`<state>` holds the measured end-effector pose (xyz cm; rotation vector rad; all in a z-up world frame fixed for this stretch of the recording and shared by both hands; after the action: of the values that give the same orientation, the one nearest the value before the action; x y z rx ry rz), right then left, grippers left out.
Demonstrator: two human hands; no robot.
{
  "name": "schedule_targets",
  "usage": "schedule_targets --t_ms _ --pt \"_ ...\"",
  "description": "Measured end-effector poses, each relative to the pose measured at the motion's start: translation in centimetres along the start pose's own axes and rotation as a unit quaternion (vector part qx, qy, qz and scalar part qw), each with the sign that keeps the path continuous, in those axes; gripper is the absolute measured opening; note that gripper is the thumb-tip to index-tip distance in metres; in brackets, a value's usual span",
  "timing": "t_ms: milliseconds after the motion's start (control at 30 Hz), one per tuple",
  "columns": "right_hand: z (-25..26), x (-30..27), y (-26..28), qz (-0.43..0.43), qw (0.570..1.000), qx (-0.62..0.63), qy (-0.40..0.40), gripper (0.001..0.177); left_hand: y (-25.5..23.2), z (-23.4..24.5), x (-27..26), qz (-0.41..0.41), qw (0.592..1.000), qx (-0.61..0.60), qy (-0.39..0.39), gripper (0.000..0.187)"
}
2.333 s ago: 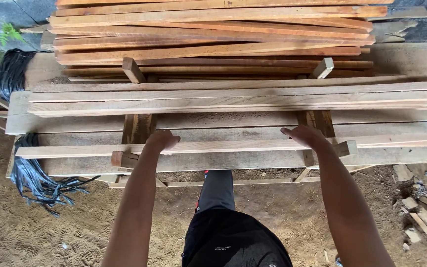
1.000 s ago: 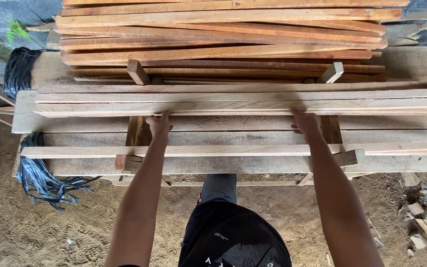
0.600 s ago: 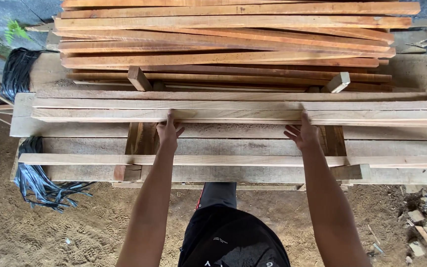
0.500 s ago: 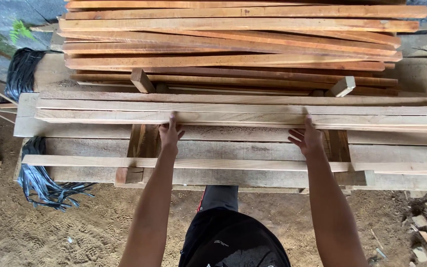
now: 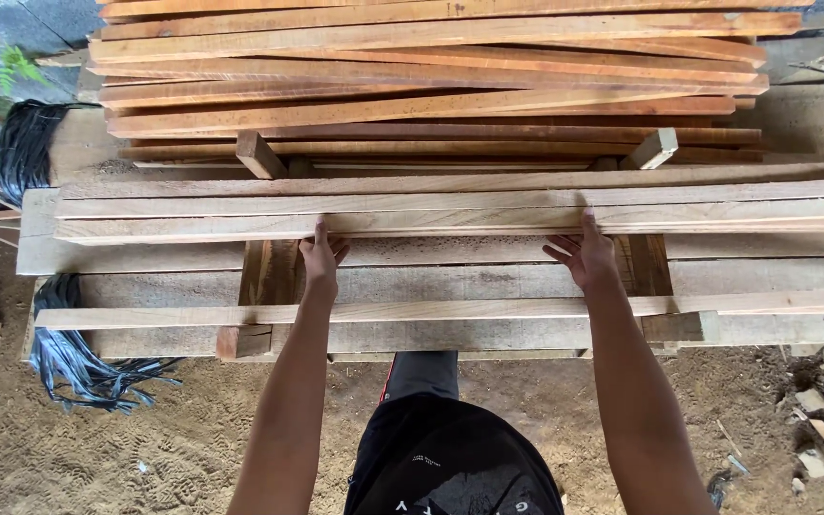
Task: Organizing thin wooden planks into a stack and securing them with ties.
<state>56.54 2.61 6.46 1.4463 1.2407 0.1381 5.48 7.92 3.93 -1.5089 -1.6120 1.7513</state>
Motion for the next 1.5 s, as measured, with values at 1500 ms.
schedule_targets --t_ms 1500 --pt "0.1 -0.6 0.4 -0.050 0.998 0.029 -0.024 0.082 0.3 0.9 0.3 0.082 0.995 -0.037 -0.052 0.092"
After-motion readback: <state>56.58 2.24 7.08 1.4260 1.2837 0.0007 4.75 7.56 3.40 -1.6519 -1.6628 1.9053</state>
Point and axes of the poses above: each hand's wrist, its own x-axis towards the middle knuckle, its own z-axis out of the back of the hand, y = z × x, the point moved 3 cm from there along x, towards the middle knuckle, and after that the axes turned 4 degrees about -y, right-handed, at the moved point
